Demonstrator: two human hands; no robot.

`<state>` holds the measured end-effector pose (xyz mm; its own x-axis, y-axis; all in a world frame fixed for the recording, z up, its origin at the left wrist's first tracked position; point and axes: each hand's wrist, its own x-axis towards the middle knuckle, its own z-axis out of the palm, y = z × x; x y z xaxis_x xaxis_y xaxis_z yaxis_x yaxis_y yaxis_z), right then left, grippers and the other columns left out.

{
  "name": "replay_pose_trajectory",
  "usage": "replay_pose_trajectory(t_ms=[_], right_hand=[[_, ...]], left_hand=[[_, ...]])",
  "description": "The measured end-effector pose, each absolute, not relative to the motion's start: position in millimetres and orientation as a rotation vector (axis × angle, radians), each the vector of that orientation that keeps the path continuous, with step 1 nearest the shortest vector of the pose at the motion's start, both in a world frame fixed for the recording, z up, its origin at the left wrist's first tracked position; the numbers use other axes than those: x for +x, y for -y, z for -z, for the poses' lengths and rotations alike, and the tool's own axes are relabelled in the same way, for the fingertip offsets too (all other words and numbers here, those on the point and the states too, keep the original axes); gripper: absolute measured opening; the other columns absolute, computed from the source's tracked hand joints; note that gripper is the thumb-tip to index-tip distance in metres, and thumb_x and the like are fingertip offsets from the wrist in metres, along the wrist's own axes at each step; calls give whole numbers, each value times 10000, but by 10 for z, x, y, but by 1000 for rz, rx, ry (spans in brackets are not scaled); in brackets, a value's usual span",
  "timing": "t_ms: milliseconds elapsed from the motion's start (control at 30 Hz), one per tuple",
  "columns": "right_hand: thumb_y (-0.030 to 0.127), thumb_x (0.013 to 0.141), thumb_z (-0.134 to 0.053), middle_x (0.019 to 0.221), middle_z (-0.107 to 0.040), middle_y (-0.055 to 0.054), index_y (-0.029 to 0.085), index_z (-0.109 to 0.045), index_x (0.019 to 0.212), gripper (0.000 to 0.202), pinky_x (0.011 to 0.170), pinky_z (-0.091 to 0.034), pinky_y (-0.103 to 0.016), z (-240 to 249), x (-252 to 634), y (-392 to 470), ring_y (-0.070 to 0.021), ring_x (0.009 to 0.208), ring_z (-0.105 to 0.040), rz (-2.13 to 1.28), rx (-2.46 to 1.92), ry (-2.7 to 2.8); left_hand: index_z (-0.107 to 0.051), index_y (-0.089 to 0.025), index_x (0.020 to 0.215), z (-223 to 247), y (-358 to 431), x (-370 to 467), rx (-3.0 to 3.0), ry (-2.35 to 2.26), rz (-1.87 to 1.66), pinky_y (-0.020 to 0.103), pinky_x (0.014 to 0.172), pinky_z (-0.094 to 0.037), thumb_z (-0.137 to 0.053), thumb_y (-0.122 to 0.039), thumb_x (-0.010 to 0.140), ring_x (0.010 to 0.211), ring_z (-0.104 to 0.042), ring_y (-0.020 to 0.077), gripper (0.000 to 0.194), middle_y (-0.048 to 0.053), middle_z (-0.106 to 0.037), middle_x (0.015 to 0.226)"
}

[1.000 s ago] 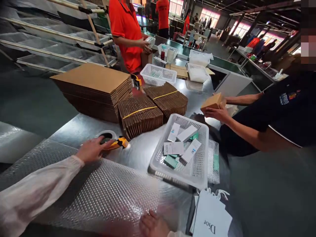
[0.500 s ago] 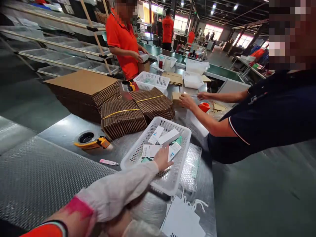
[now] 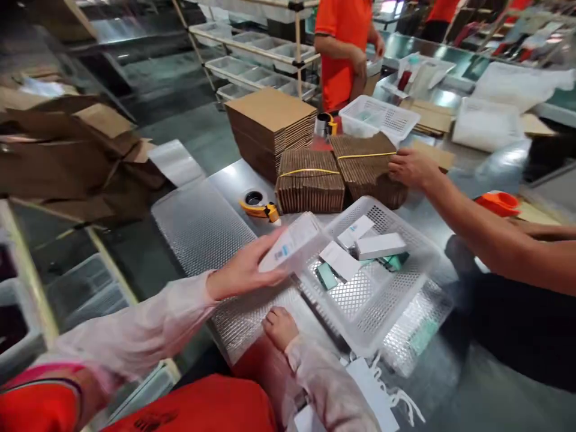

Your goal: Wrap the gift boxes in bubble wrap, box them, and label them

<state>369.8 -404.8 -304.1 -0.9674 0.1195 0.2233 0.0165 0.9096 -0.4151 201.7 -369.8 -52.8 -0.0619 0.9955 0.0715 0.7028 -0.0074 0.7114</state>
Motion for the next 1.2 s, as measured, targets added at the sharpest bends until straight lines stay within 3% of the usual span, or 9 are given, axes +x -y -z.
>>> replay_pose_trajectory(t_ms=[133,300,500,733,1000,1100,1200], right_hand=[[192,999,-494,954,-721,-40,199,-682,1036,192,1001,-434,-428,3179,3759,3975,-176,992,-596,-545,-29,2688],[198,993,-507,1067,-727,-48,205,-686,1057,190,988,-419,-406,3198,3832,3898,-176,1072,-578,-524,70,2685],[176,966,-564,1117,-722,-57,214,-672,1111,185,1000,-400,-421,3141,3863,3863,-184,1114,-575,-562,131,2795],[181,971,-559,1150,-715,-57,225,-673,1112,186,1005,-401,-433,3091,3887,3834,-195,1143,-574,-574,164,2826],[189,999,-494,1109,-724,-57,211,-684,1091,212,983,-408,-421,3030,3861,3800,-192,1122,-566,-553,188,2780],[198,1009,-470,1102,-726,-51,214,-685,1088,230,972,-414,-413,2978,3862,3779,-191,1101,-571,-538,207,2776],[217,1013,-464,1110,-725,-45,224,-689,1069,232,960,-420,-418,2813,3832,3765,-199,1090,-577,-505,226,2804]], left_hand=[[-356,-210,1519,1236,4629,1443,1459,-2292,-504,421,1049,-453,-629,-269,805,1214,-574,289,766,98,-600,1369],[-464,-212,1464,2002,5135,1587,1347,-2310,-228,394,1047,-434,-594,-312,878,1157,-593,267,609,110,-648,1280],[-458,-224,1469,2014,5136,1773,1354,-2286,-221,413,984,-466,-590,-248,872,1067,-608,270,612,91,-661,1200],[-440,-255,1477,2124,5140,1965,1349,-2264,-257,404,1063,-426,-644,-182,833,1155,-584,260,679,88,-622,1292],[-442,-260,1483,2092,5074,1946,1333,-2252,-250,397,1052,-425,-605,-202,877,1161,-578,263,630,79,-624,1279],[-438,-265,1484,2094,5046,1947,1297,-2230,-252,410,1065,-418,-640,-254,872,1190,-568,273,645,90,-606,1318],[-417,-213,1487,2061,5076,1903,1275,-2267,-381,439,1092,-399,-666,-385,867,1287,-508,309,690,149,-501,1447]])
